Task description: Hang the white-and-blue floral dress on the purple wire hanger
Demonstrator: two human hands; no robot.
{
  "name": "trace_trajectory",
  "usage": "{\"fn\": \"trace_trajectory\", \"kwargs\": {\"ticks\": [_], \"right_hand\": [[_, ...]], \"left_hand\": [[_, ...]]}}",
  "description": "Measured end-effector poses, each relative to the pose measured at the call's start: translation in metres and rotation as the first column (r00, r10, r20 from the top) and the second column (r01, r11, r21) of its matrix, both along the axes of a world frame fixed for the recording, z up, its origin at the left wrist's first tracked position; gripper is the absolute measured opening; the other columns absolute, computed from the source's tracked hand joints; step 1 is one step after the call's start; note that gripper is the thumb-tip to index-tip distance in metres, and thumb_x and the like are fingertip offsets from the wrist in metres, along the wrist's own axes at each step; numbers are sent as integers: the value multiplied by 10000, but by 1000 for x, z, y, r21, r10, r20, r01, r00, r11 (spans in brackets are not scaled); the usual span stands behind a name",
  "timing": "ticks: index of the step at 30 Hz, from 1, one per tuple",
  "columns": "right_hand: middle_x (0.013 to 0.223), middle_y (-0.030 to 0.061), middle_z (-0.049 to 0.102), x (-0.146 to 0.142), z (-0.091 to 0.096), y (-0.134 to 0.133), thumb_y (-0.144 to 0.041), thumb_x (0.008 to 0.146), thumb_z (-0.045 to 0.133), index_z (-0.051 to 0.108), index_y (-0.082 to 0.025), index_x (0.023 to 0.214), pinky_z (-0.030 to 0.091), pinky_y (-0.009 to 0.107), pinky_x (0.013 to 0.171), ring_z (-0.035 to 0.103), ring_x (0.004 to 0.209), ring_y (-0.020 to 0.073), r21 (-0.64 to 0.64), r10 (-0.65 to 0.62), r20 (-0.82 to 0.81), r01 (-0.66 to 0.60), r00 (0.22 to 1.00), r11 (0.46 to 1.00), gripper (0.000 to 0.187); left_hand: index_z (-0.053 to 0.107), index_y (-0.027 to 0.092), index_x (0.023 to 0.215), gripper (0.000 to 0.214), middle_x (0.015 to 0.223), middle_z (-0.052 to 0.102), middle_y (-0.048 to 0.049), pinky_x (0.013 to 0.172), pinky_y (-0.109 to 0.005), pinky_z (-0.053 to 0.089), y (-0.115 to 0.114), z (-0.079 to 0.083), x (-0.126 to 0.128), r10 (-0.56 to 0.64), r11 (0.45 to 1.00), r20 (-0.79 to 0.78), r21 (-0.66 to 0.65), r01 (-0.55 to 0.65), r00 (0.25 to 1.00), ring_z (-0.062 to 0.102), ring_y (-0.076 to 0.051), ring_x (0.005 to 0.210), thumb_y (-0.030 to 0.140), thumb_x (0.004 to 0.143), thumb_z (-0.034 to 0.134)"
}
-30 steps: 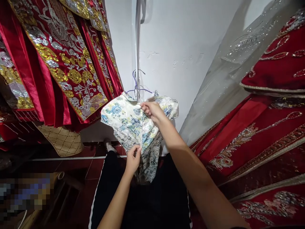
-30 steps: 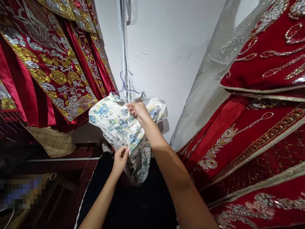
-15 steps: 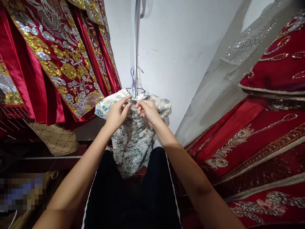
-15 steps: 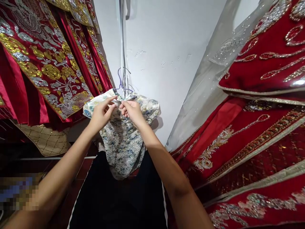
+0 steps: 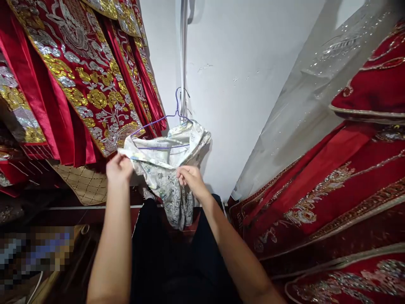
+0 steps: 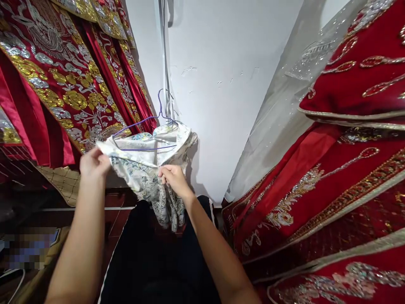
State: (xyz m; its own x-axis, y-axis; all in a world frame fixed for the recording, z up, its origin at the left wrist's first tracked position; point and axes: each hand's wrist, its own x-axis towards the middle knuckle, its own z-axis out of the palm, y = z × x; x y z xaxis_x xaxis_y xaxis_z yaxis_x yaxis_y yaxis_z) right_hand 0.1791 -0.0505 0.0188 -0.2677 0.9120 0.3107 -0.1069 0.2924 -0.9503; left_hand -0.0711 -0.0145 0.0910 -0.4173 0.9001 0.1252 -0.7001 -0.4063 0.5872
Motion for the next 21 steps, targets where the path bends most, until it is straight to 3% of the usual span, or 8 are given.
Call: {"fn": "trace_trajectory", "kwargs": {"ticks": [3, 5, 7, 9, 12, 16, 19, 21], "right_hand": [[453, -28, 522, -18, -17, -26, -358, 822, 555, 601, -185, 639, 252, 216, 429, 390, 404, 81, -140, -84, -179, 60, 980, 988, 257], [453, -35, 498, -21, -32, -43, -402, 823, 567, 581, -191, 649, 236, 220, 425, 363, 404, 80, -249, -188, -279, 118, 942, 961, 274], [454, -35, 486, -11, -48, -54, -421, 817, 580, 578, -188, 652, 226, 225, 428, 352, 408, 80, -323, -269, -291, 170, 918, 931, 285], [438, -32, 476, 8, -60, -58, -422, 801, 599, 588, -179, 634, 222, 230, 431, 347, 404, 81, -359, -311, -213, 222, 926, 907, 295], [452, -20, 495, 38, -67, -54, -457, 784, 632, 605, -170, 606, 271, 242, 457, 381, 430, 92, -349, -369, -61, 327, 927, 878, 339], [669, 29, 634, 40, -61, -50, -556, 773, 673, 650, -183, 708, 438, 275, 632, 574, 659, 169, -163, -529, 11, 524, 848, 836, 379], [970, 81, 706, 22, -48, -60, -633, 877, 518, 703, -217, 955, 474, 339, 900, 638, 1000, 243, -104, -458, -26, 453, 889, 885, 462], [1115, 88, 691, 14, -39, -70, -649, 927, 403, 692, -244, 1093, 448, 362, 994, 595, 1158, 249, -123, -344, -63, 335, 937, 934, 524]], "left_hand": [[556, 162, 734, 262, 667, 640, -33, 811, -227, 536, -15, -64, 17, -16, 989, 274, -140, 56, 961, 656, -108, 724, 81, 920, 390], [597, 162, 792, 216, 734, 677, -48, 827, -252, 546, -30, -104, 38, -88, 970, 279, -196, 146, 956, 681, -126, 789, 113, 921, 432], [621, 165, 824, 166, 779, 693, -53, 829, -265, 549, -44, -133, 53, -118, 935, 229, -303, 186, 966, 690, -136, 807, 109, 902, 486], [624, 173, 819, 142, 806, 700, -48, 849, -283, 547, -51, -147, 56, -102, 913, 185, -373, 166, 977, 692, -139, 810, 99, 885, 523], [632, 185, 816, 103, 843, 705, -44, 922, -328, 529, -57, -141, 51, -97, 953, 170, -269, 141, 981, 688, -156, 880, 122, 866, 569], [689, 188, 898, 95, 948, 706, -50, 978, -322, 492, -75, -110, 75, -254, 967, 45, 36, 252, 966, 656, -177, 986, 225, 811, 684], [717, 180, 920, 148, 1023, 704, -66, 983, -325, 475, -95, -91, 115, -389, 907, -293, 48, 419, 873, 644, -204, 1018, 294, 830, 693], [725, 196, 927, 144, 1114, 692, -78, 1042, -363, 433, -104, -84, 135, -359, 899, -549, 13, 438, 754, 617, -240, 1114, 311, 866, 664]]}}
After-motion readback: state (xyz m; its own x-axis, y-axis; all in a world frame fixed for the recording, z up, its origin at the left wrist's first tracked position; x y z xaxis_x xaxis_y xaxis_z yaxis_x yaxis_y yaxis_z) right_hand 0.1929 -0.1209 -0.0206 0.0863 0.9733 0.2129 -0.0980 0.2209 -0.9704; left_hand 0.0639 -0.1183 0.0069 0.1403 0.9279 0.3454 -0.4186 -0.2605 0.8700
